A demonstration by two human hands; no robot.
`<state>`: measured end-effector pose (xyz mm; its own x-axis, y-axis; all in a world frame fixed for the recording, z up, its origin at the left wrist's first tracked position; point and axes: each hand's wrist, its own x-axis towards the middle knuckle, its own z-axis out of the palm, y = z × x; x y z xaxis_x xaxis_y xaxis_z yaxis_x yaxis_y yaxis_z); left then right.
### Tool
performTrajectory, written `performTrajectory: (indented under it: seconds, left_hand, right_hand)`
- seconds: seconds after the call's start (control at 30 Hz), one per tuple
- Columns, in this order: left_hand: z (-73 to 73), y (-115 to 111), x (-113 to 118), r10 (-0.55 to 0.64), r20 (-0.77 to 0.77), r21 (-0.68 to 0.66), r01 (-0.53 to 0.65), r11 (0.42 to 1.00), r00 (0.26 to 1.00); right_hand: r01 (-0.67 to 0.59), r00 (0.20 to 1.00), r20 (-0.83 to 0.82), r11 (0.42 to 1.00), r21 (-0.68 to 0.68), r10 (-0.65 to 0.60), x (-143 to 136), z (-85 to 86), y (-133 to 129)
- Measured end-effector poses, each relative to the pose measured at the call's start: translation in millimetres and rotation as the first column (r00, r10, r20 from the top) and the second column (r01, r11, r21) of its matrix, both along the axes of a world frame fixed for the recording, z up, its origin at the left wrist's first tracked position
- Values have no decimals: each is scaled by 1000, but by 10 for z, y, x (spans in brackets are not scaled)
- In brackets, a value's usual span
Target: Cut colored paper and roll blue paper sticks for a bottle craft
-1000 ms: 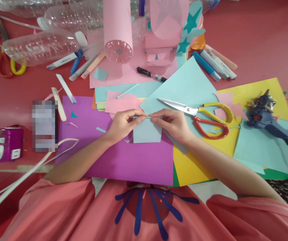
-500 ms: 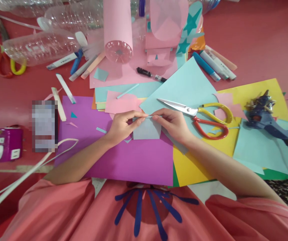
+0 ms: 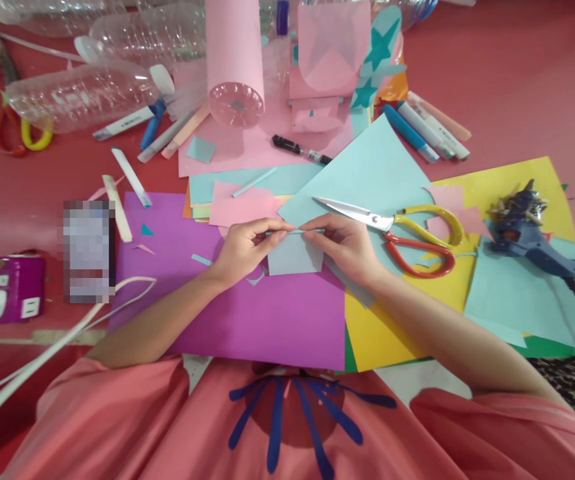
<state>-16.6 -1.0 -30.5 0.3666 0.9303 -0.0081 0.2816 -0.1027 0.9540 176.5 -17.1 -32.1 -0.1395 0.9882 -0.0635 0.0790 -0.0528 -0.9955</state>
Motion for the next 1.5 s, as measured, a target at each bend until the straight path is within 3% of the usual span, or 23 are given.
performTrajectory:
  seconds: [0.37,0.63,1.0,1.5]
  left_hand:
    - [-36,-33,-11,19,78,2,-19,1000,997]
    - [-9,-15,-6,-25,29,50,23,998,999]
    - [-25,-17,-2,20,65,-26,-18,1000,998]
    - [-22,-39,-6,8,32,34,-10,999,999]
  right_hand:
    - [-19,999,-41,998,-61,16,3,-5,4]
    - [-14,999,-33,995,-99,11,12,11,0]
    - [1,1000,8,1000,0,-1,-5,-13,1]
    - [-30,995,93,998,-49,34,16,26,15]
